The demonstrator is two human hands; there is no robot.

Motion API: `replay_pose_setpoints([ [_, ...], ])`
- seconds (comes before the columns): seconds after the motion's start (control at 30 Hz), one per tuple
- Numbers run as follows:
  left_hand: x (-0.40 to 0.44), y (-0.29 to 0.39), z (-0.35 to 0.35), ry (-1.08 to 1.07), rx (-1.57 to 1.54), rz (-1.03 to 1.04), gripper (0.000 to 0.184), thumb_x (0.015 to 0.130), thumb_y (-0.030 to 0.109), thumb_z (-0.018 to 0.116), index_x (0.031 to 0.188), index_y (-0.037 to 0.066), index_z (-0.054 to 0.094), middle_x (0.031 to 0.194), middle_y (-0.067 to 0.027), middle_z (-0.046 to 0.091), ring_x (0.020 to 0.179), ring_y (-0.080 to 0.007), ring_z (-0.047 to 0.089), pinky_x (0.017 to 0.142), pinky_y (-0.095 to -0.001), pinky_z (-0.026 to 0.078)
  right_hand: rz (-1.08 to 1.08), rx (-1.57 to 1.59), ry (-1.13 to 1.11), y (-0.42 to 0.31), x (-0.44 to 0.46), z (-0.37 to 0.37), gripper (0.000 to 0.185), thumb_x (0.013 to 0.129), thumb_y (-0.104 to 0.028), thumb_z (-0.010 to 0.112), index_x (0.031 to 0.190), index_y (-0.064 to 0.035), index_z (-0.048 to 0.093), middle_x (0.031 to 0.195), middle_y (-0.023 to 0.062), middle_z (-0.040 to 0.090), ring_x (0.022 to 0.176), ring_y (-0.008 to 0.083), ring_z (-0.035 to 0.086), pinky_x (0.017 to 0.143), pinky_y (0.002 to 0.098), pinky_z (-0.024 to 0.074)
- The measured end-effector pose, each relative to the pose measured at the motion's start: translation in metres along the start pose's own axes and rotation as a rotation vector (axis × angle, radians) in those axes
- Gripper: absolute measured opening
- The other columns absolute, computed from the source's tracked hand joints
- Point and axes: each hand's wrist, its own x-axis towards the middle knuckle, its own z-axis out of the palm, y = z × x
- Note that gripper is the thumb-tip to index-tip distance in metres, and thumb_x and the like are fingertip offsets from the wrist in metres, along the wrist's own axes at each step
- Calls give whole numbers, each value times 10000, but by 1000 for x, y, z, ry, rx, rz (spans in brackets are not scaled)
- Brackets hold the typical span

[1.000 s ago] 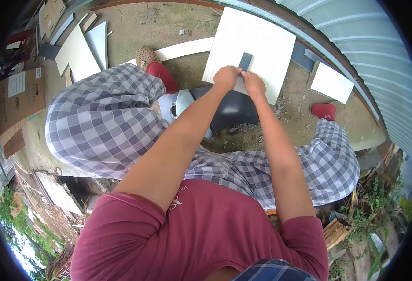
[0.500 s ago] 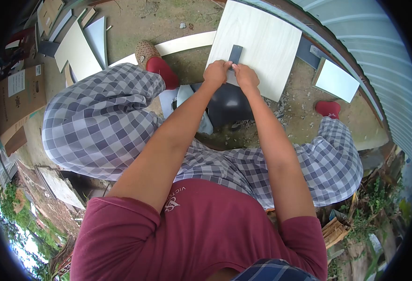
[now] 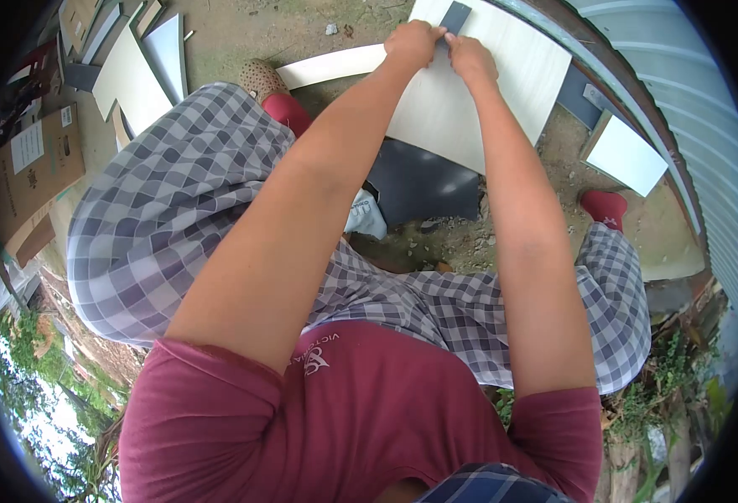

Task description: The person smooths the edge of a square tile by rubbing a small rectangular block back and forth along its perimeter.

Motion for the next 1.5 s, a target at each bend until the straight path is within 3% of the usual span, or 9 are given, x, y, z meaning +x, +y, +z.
replay_pose_setpoints([
  [0.1, 21, 21, -5, 47, 72, -16, 448, 911, 482, 445, 802, 94, 641, 620, -18, 652, 577, -143, 642, 649, -316, 493, 26, 18, 49, -9, 17, -15, 416, 924, -472, 408, 1063, -165, 653, 1077, 105, 648, 1034, 298, 597, 829, 430, 479],
  [0.17, 30, 36, -7, 83, 35, -77, 442, 917, 428, 489, 955, 28, 674, 938, -186, 674, 868, -289, 669, 758, -403, 522, 43, -2, 110, -11, 30, -20, 420, 924, -482, 403, 1063, -175, 654, 1073, 99, 650, 1029, 292, 601, 828, 418, 481],
  [0.4, 40, 24, 11, 253, 27, -22, 437, 889, 447, 527, 983, 48, 679, 1021, -178, 660, 979, -295, 638, 806, -387, 504, 57, -58, 122, -9, 30, -20, 419, 922, -493, 404, 1059, -189, 657, 1061, 96, 654, 1024, 288, 603, 833, 415, 482],
  [0.47, 38, 11, 19, 175, 103, 53, 445, 912, 477, 441, 812, 93, 641, 609, -17, 650, 591, -142, 647, 668, -315, 490, 45, -58, 97, -3, 23, -17, 416, 921, -487, 408, 1057, -184, 657, 1064, 95, 653, 1019, 296, 606, 827, 420, 486],
  [0.8, -47, -41, 53, 130, 59, 105, 434, 920, 456, 436, 863, 85, 655, 562, -57, 625, 594, -185, 646, 665, -346, 490, 2, -94, 47, 25, -74, 29, 392, 937, -430, 404, 1017, -135, 649, 1035, 106, 655, 985, 318, 614, 807, 445, 487],
  [0.87, -82, -44, 46, -16, -24, -6, 420, 921, 441, 444, 883, 80, 655, 548, -68, 611, 595, -195, 645, 669, -351, 492, 5, -63, 20, 30, -96, 40, 392, 939, -427, 400, 1003, -127, 645, 1033, 117, 653, 983, 328, 612, 808, 451, 483],
  [1.0, -117, -64, 52, -43, -95, 4, 414, 923, 426, 446, 881, 69, 651, 540, -70, 604, 564, -197, 639, 633, -340, 495, 20, -44, 8, 39, -131, 60, 394, 941, -426, 398, 999, -120, 640, 1023, 137, 650, 981, 340, 609, 806, 460, 482],
  [1.27, -122, -94, 55, -126, -171, -72, 429, 920, 386, 481, 832, -5, 634, 564, -94, 611, 497, -187, 627, 477, -310, 503, -17, -98, -95, 33, -139, 77, 390, 942, -422, 418, 1010, -112, 645, 1002, 144, 656, 979, 334, 618, 793, 460, 494],
  [1.5, -103, -82, 38, -61, -179, -117, 410, 905, 415, 497, 863, 56, 690, 579, -66, 631, 508, -176, 627, 575, -310, 506, -18, -65, -64, 16, -117, 66, 402, 935, -436, 417, 996, -119, 657, 1010, 125, 661, 981, 326, 618, 805, 450, 491],
])
